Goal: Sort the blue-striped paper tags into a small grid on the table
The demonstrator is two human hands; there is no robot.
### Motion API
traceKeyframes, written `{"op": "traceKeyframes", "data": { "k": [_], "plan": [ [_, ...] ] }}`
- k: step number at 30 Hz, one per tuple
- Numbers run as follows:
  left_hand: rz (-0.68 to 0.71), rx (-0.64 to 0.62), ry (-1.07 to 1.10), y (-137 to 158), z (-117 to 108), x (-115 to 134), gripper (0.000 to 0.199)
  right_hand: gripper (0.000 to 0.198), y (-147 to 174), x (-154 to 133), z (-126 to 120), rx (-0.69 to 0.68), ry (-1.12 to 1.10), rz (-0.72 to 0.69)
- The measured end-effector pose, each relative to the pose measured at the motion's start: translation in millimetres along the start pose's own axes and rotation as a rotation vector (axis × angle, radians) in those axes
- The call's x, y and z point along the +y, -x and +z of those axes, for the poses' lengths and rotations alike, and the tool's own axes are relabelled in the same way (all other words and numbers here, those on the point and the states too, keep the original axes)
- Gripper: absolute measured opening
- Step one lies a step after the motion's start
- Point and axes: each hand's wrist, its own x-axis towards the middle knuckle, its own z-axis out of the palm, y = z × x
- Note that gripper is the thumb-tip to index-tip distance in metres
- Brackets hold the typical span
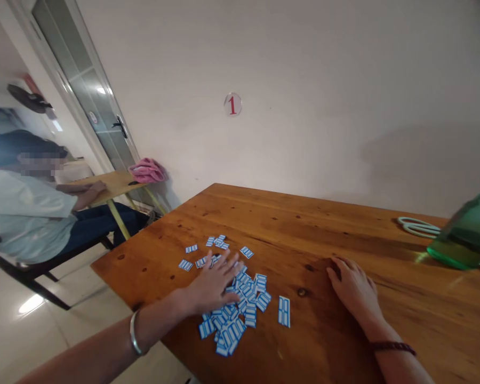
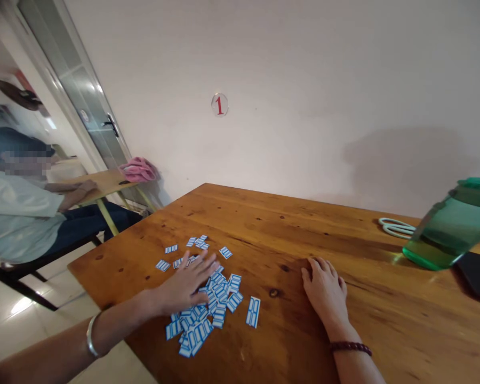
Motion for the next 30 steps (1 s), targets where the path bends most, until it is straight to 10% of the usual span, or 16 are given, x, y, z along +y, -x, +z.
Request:
{"op": "traceKeyframes", "data": {
  "k": [2, 9, 12, 15, 19, 26, 30],
  "plan": [
    [0.142, -0.058, 0.028, 2.4, -1.3, 6.3, 0.071, 0.042, 0.1, 0.0, 0.0, -0.004, -0.002, -0.002],
    [-0.161, 0.104, -0.002, -37.8, -4.6, 1.6, 0.068, 0.042, -1.3, 1.8, 1.6, 0.001, -0.003, -0.005],
    [-0.005, 0.038, 0.060, -48.2, -7.6, 5.2, 0.065, 0.042, -1.4, 2.0, 1.8, 0.009, 0.001, -0.008],
    [0.125, 0.056, 0.187, -45.7, -12.1, 6.7, 0.059, 0.041, -0.8, 1.3, 0.8, 0.010, 0.003, -0.010],
    [-0.099, 0.206, 0.295, -39.3, -14.4, -1.5, 0.044, 0.041, -0.5, 0.5, -0.7, 0.005, 0.001, -0.007],
    [0.175, -0.013, 0.264, -21.7, -7.2, 16.7, 0.054, 0.041, 0.1, 0.9, -0.2, 0.013, -0.004, -0.016],
    [0.012, 0.145, 0.229, -9.8, -9.6, 17.2, 0.041, 0.041, 0.8, -0.1, -1.5, 0.009, -0.003, -0.010]
  ]
}}
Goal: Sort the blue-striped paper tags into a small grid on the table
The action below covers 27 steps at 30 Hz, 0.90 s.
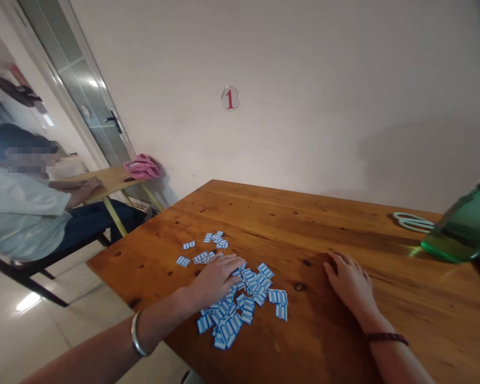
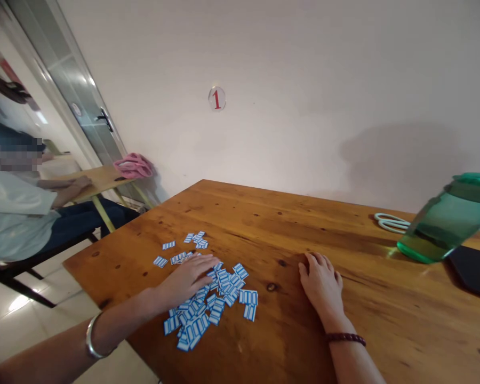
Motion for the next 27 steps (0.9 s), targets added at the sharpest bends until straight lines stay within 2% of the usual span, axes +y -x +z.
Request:
{"op": "traceKeyframes", "data": {
  "k": [3, 8, 10, 12, 13, 15, 17, 19, 21, 25, 27],
  "plan": [
    [-0.038, 0.004, -0.100, 6.1, -3.6, -10.8, 0.031, 0.041, 0.4, -1.1, -1.4, -0.006, -0.002, 0.006],
    [-0.179, 0.020, -0.226, 27.7, 0.8, -16.1, 0.035, 0.040, 0.5, -0.5, -0.2, 0.020, -0.020, -0.006],
    [-0.111, -0.015, -0.191, 40.0, 6.5, -10.8, 0.042, 0.041, 0.1, 0.6, 1.0, 0.030, -0.028, -0.012],
    [0.020, -0.090, -0.139, 49.9, 11.8, -5.8, 0.058, 0.041, -0.5, 1.7, 2.0, 0.030, -0.032, -0.016],
    [0.035, -0.119, -0.128, 52.7, 13.4, -4.6, 0.062, 0.041, -0.8, 2.2, 2.4, 0.028, -0.032, -0.015],
    [-0.058, -0.122, -0.129, 54.2, 13.6, -5.1, 0.060, 0.041, -1.3, 3.1, 3.3, 0.021, -0.029, -0.011],
    [-0.195, -0.054, -0.154, 52.2, 10.8, -6.9, 0.057, 0.041, -1.7, 3.8, 4.2, 0.020, -0.027, -0.015],
    [-0.261, 0.001, -0.172, 51.0, 7.8, -5.6, 0.054, 0.041, -2.0, 4.6, 5.3, 0.032, -0.031, -0.024],
    [-0.219, -0.034, -0.151, 53.0, 7.0, 0.8, 0.054, 0.041, -2.3, 5.4, 6.3, 0.043, -0.038, -0.032],
    [0.030, -0.202, -0.047, 60.4, 9.9, 18.2, 0.058, 0.041, -2.5, 6.4, 7.3, 0.043, -0.032, -0.027],
    [0.035, -0.180, -0.051, 62.0, 10.6, 21.2, 0.061, 0.041, -2.4, 6.3, 7.2, 0.037, -0.024, -0.018]
  ]
}}
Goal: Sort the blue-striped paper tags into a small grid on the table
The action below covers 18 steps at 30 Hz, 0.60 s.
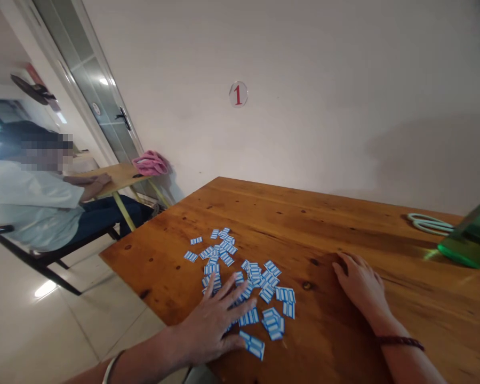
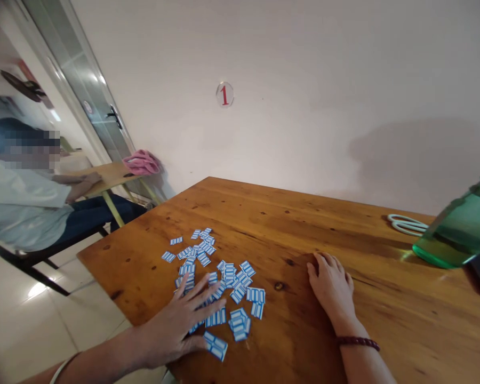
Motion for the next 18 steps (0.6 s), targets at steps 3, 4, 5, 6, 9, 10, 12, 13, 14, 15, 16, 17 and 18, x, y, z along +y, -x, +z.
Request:
{"op": "traceKeyframes", "data": {
  "k": [3, 4, 5, 6, 9, 10, 12, 13, 14, 15, 16, 17, 18],
  "plan": [
    [-0.139, 0.123, -0.044, 3.5, 0.0, -2.2, 0.063, 0.041, 0.3, -0.5, -0.3, -0.009, 0.003, 0.005],
    [-0.156, 0.143, -0.052, 5.8, 0.2, -2.9, 0.063, 0.041, 0.3, -0.6, -0.2, -0.008, 0.001, 0.003],
    [-0.143, 0.138, -0.054, 8.6, 0.6, -3.1, 0.063, 0.041, 0.2, -0.4, 0.0, -0.005, -0.003, -0.001],
    [-0.110, 0.112, -0.050, 11.5, 1.3, -2.7, 0.064, 0.041, 0.1, -0.1, 0.5, 0.000, -0.006, -0.005],
    [-0.047, 0.016, -0.034, 16.1, 3.2, -3.5, 0.068, 0.042, -1.0, 2.2, 2.8, 0.013, -0.008, -0.018],
    [-0.067, 0.012, -0.038, 15.0, 3.1, -6.6, 0.068, 0.043, -1.6, 3.2, 3.8, 0.016, -0.006, -0.021],
    [-0.168, 0.064, -0.070, 9.0, 1.2, -19.3, 0.068, 0.044, -2.6, 4.8, 5.4, 0.014, -0.002, -0.024],
    [-0.224, 0.100, -0.093, 5.0, -0.6, -28.9, 0.068, 0.044, -3.0, 5.3, 6.2, 0.013, -0.003, -0.025],
    [-0.292, 0.140, -0.120, 1.0, -2.8, -39.9, 0.068, 0.044, -3.3, 5.6, 6.8, 0.014, -0.005, -0.027],
    [-0.380, 0.181, -0.146, -2.4, -5.0, -51.6, 0.069, 0.044, -3.5, 5.8, 7.4, 0.017, -0.007, -0.028],
    [-0.473, 0.209, -0.158, -4.9, -6.9, -63.1, 0.070, 0.044, -3.5, 5.9, 7.9, 0.025, -0.008, -0.029],
    [-0.545, 0.209, -0.155, -6.4, -8.3, -73.5, 0.070, 0.044, -3.5, 6.0, 8.5, 0.034, -0.008, -0.029],
    [-0.588, 0.199, -0.145, -6.9, -9.1, -82.1, 0.070, 0.044, -3.5, 6.1, 9.1, 0.042, -0.007, -0.028]
  ]
}}
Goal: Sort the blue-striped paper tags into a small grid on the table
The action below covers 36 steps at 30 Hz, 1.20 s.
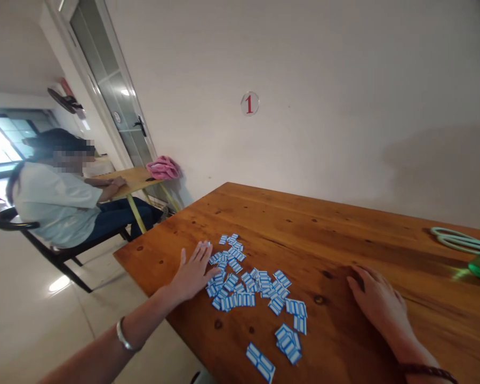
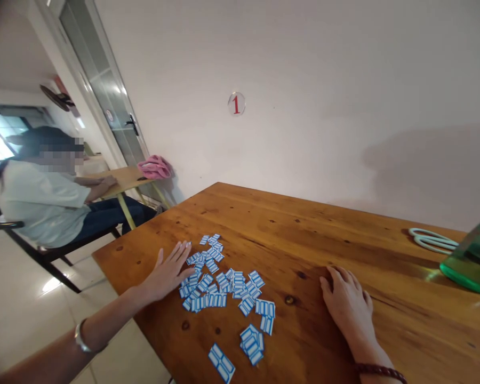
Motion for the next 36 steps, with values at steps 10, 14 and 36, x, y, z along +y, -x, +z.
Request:
{"op": "traceKeyframes", "data": {
  "k": [10, 14, 36],
  "plan": [
    [0.106, 0.064, 0.110, -49.1, -6.8, 11.0, 0.060, 0.047, -0.1, -0.5, -2.6, -0.034, 0.033, 0.011],
    [0.187, -0.071, 0.055, -63.3, -3.7, 38.5, 0.062, 0.046, 0.0, -0.2, -2.0, -0.040, 0.029, 0.007],
    [0.367, -0.027, 0.021, -11.2, -2.5, 56.7, 0.071, 0.045, 1.3, -0.5, -2.0, -0.030, 0.020, 0.001]
  ]
}}
